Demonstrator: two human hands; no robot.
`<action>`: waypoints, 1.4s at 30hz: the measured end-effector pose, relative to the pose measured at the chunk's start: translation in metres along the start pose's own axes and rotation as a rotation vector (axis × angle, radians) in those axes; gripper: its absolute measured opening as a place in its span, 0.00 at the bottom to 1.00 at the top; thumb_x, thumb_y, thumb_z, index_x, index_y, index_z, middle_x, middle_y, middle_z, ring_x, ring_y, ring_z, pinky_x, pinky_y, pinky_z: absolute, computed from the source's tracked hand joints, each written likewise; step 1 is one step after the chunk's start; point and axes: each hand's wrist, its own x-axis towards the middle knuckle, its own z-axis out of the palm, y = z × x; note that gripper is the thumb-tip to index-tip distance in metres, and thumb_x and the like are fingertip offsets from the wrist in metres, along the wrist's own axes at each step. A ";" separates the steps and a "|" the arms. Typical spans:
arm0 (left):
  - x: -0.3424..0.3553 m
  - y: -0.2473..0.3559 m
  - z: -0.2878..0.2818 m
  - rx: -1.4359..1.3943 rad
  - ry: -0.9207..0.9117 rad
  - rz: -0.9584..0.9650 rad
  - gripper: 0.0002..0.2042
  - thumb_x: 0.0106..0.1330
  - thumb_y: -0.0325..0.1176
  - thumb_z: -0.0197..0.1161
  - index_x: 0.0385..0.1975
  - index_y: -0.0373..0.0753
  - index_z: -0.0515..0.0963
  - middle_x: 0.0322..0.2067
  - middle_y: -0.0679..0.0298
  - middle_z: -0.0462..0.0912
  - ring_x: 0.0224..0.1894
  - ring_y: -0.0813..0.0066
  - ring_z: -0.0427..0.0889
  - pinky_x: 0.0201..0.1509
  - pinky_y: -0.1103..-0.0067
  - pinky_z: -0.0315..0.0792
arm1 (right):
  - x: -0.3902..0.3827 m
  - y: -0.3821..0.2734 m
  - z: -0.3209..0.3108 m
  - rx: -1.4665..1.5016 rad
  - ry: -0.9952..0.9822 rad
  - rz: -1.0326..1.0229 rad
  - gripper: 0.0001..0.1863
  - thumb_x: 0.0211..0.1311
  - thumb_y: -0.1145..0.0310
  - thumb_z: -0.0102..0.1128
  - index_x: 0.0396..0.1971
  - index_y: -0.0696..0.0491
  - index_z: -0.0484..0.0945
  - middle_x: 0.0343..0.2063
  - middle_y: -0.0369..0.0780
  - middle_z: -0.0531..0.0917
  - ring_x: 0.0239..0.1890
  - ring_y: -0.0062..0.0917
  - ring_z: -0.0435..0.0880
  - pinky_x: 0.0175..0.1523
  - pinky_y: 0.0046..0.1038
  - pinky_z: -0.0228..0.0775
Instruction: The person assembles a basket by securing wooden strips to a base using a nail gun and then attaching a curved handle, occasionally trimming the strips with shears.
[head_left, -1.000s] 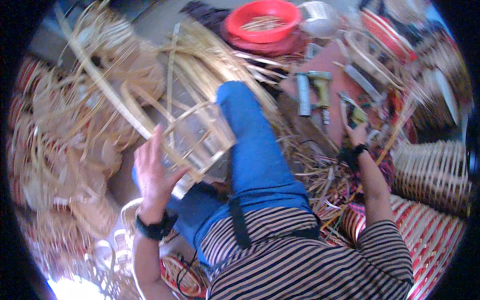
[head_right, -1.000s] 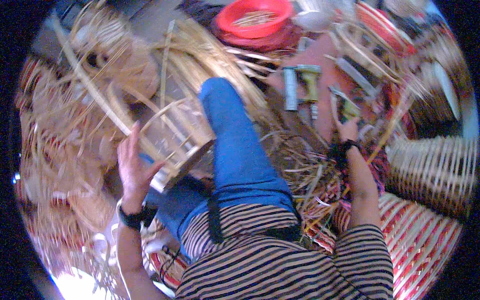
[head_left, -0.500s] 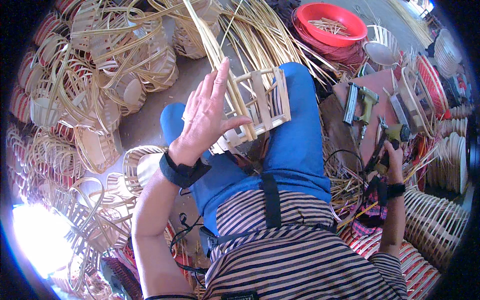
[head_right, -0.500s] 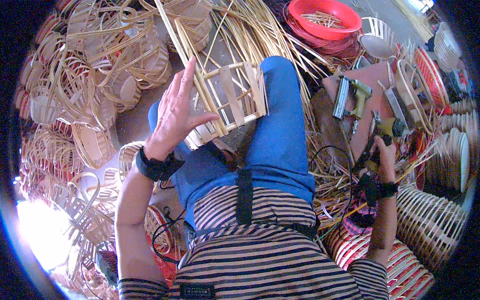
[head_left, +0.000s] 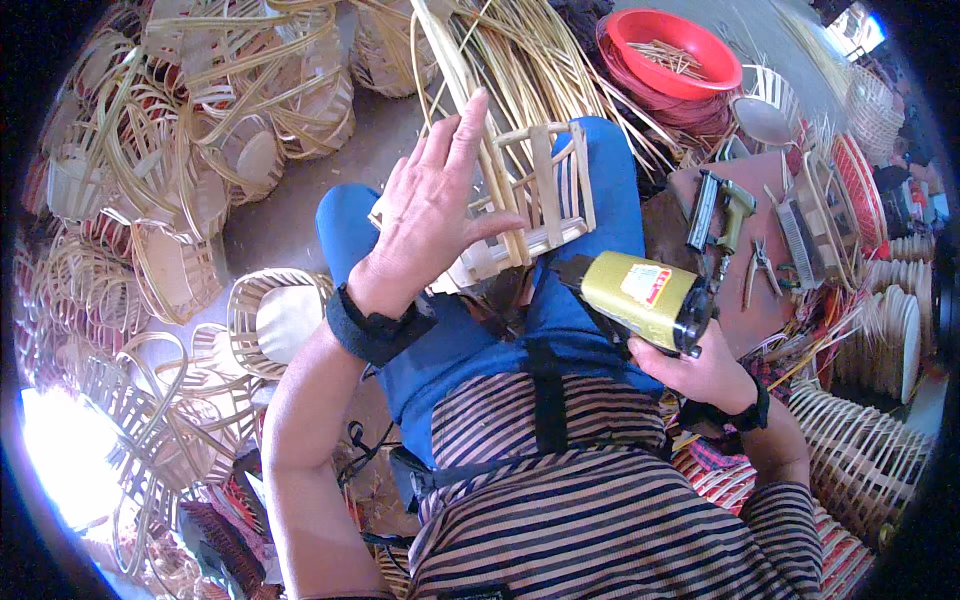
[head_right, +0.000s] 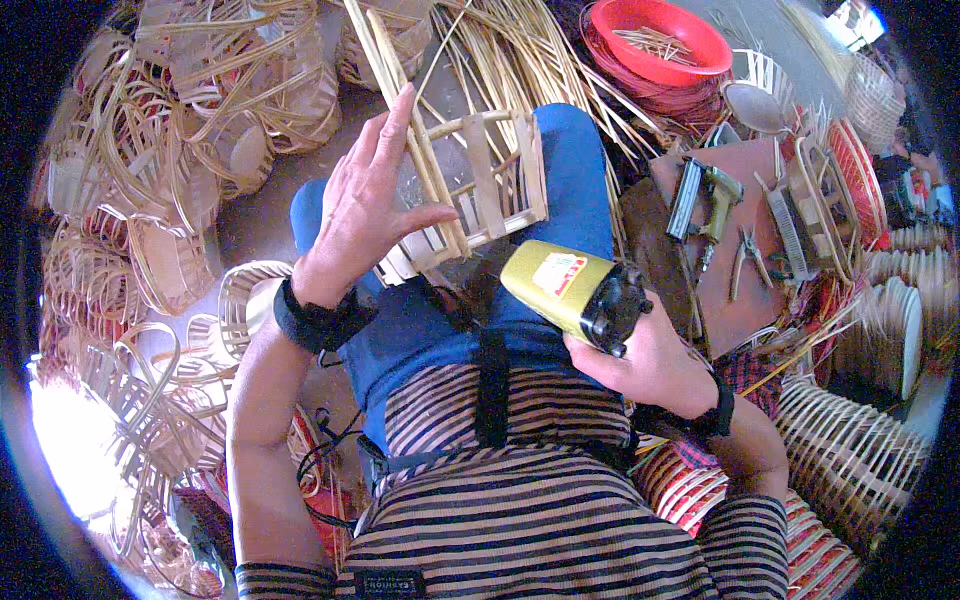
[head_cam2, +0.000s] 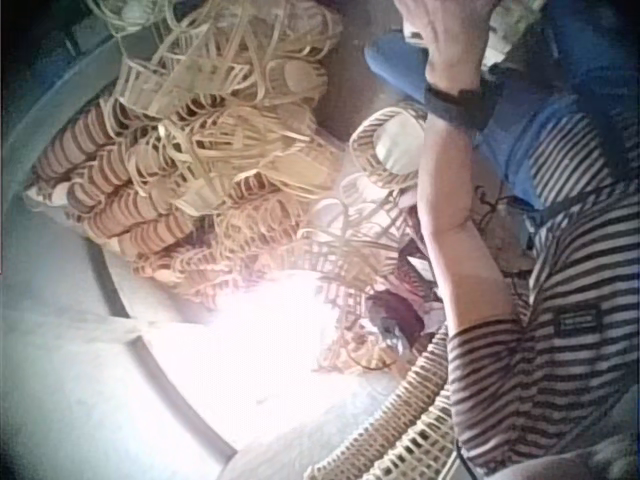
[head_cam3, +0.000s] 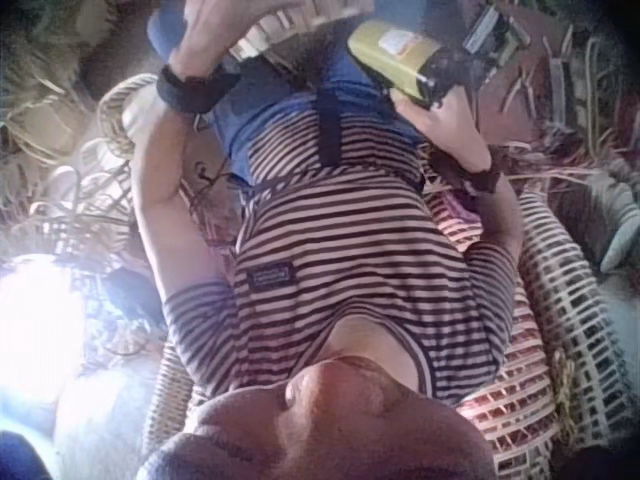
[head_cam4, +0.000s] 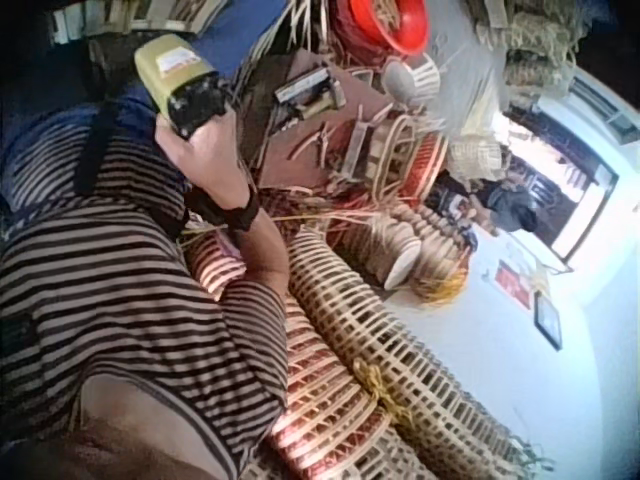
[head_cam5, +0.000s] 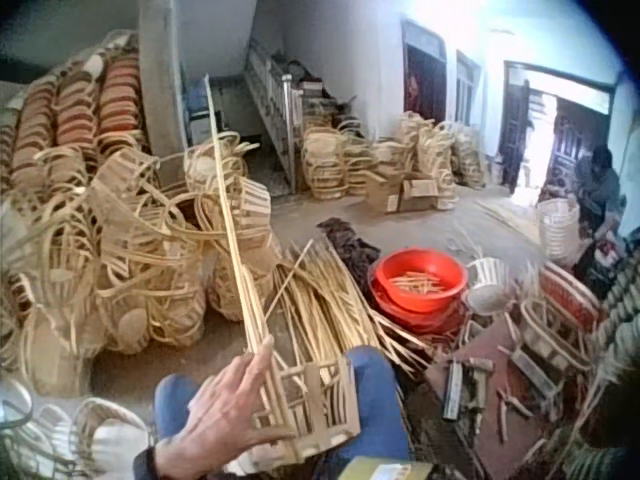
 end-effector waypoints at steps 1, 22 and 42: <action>0.000 0.000 0.001 -0.008 0.029 0.019 0.48 0.32 0.42 0.67 0.55 0.37 0.46 0.38 0.55 0.65 0.40 0.59 0.67 0.42 0.71 0.63 | 0.002 0.002 0.003 0.002 -0.007 0.019 0.14 0.39 0.74 0.55 0.32 0.59 0.72 0.31 0.45 0.76 0.34 0.34 0.74 0.42 0.28 0.64; 0.001 0.006 0.002 0.026 0.033 -0.003 0.42 0.33 0.42 0.67 0.54 0.44 0.53 0.40 0.56 0.65 0.40 0.59 0.68 0.42 0.71 0.64 | 0.019 0.011 0.022 -0.078 0.096 -0.357 0.12 0.39 0.75 0.55 0.29 0.60 0.72 0.26 0.45 0.77 0.28 0.33 0.76 0.35 0.27 0.67; 0.044 -0.055 -0.036 -1.149 -0.217 -0.548 0.19 0.62 0.43 0.39 0.41 0.32 0.67 0.25 0.70 0.70 0.17 0.91 0.53 0.16 0.93 0.50 | -0.002 -0.018 -0.051 0.204 0.290 -0.068 0.18 0.46 0.80 0.47 0.41 0.59 0.65 0.31 0.36 0.77 0.17 0.11 0.68 0.20 0.14 0.62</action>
